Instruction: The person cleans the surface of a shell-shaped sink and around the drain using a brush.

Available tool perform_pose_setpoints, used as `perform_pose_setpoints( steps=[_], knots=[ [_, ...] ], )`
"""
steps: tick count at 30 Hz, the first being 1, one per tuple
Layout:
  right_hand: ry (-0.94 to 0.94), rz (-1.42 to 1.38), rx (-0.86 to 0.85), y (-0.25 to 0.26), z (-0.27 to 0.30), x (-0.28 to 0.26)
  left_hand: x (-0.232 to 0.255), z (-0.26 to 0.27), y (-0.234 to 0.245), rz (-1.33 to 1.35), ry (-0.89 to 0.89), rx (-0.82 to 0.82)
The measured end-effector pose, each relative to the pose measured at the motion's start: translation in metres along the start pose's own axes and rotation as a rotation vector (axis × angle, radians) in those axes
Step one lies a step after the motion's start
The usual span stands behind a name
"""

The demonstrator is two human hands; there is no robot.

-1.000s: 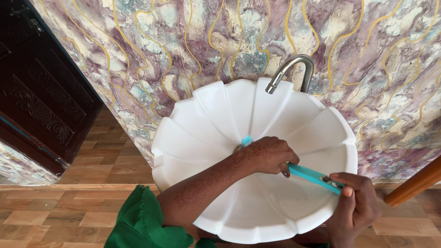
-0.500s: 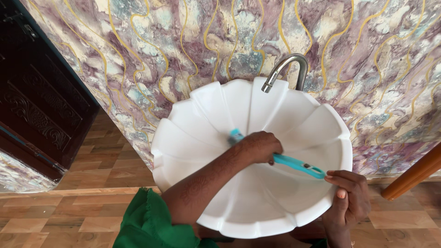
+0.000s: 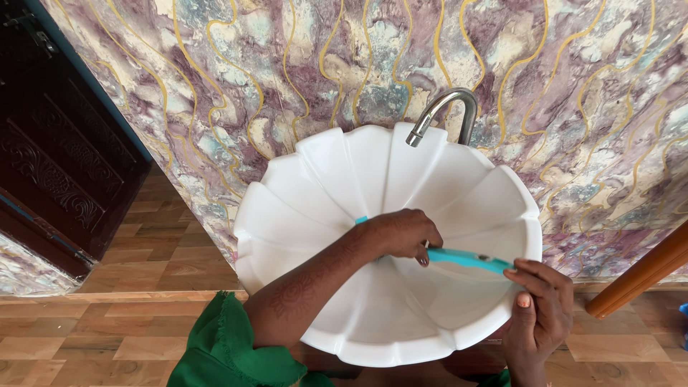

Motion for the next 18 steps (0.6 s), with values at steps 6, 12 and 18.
perform_pose_setpoints(
  steps=[6,12,18],
  knots=[
    [0.025,0.005,-0.089,-0.008,-0.006,-0.013,-0.008,0.004,0.029,0.231,0.045,0.134],
    [-0.003,0.008,-0.111,-0.010,-0.004,-0.009,0.063,0.001,0.025,0.152,-0.258,0.132],
    [0.020,-0.011,-0.122,-0.010,0.004,-0.006,0.023,-0.009,0.014,0.191,-0.254,0.279]
  ],
)
Point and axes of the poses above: each hand's wrist, its own z-axis away from the middle knuckle, its own y-axis out of the back of the hand, x = y × z, the point moved 10 cm from there along -z, towards the middle knuckle, and after that the axes turned 11 degrees about x, right-handed, at the moved point
